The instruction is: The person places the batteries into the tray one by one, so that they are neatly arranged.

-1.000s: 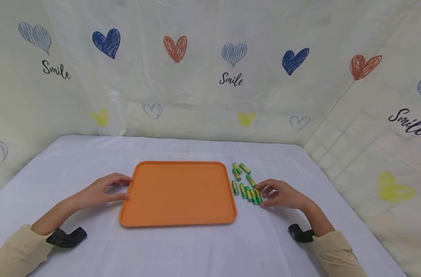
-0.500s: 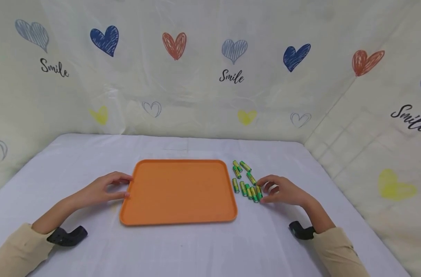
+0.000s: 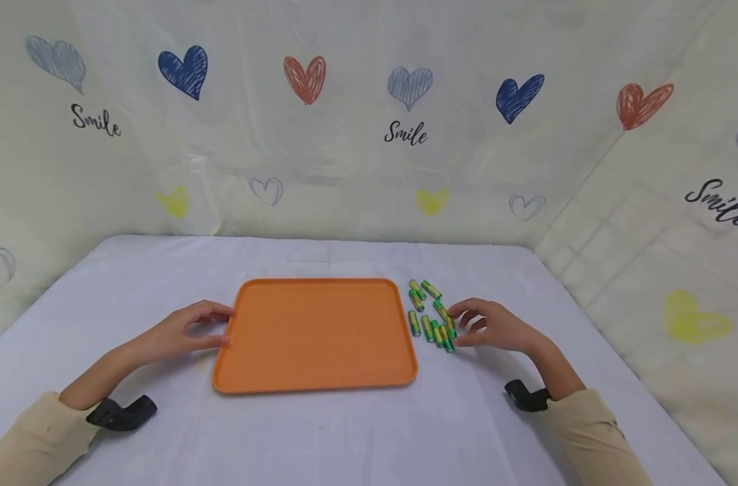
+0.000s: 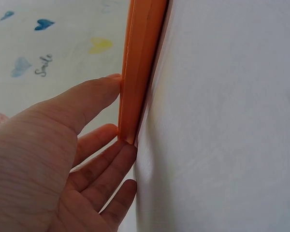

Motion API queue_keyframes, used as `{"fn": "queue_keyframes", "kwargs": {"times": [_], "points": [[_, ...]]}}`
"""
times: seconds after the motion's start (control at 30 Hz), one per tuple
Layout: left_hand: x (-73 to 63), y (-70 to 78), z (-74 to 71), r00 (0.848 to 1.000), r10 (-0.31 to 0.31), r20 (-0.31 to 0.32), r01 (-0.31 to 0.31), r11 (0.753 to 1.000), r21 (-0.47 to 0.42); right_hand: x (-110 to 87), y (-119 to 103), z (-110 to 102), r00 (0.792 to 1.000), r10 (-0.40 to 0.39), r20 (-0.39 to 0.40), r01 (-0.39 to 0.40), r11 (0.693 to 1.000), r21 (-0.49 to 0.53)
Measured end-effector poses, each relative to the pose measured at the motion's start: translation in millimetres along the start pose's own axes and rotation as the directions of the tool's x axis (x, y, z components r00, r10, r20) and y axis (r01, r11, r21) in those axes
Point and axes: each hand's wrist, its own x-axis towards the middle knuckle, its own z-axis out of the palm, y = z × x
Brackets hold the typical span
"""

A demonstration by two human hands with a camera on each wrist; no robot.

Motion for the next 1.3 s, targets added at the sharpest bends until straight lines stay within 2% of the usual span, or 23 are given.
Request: {"fn": "queue_keyframes", "kwargs": {"times": [0.4, 0.67, 0.87, 1.03, 1.3], "points": [[0.5, -2.5, 0.8, 1.000, 0.015, -0.012, -0.014, 1.000, 0.007, 10.7, -10.0, -3.8, 1.000, 0.010, 0.018, -0.009, 1.000, -0.023], [0.8, -1.6, 1.4, 1.000, 0.015, -0.012, -0.015, 1.000, 0.006, 21.6, -13.7, -2.5, 0.998, -0.062, 0.020, 0.062, 0.998, 0.022], [-0.3, -1.0, 1.5, 1.000, -0.008, 0.008, 0.008, 1.000, -0.003, 32.1, -19.5, -3.0, 0.994, -0.109, 0.004, 0.109, 0.994, -0.022], [-0.8, -0.2, 0.9, 1.000, -0.018, 0.015, 0.018, 1.000, -0.003, 40.9, -27.6, -3.2, 0.995, -0.102, 0.003, 0.102, 0.994, -0.031], [0.2, -1.8, 0.6, 1.000, -0.007, 0.011, 0.007, 1.000, -0.011, 57.3, -35.5, 1.8, 0.995, -0.093, 0.038, 0.092, 0.996, 0.016]]}}
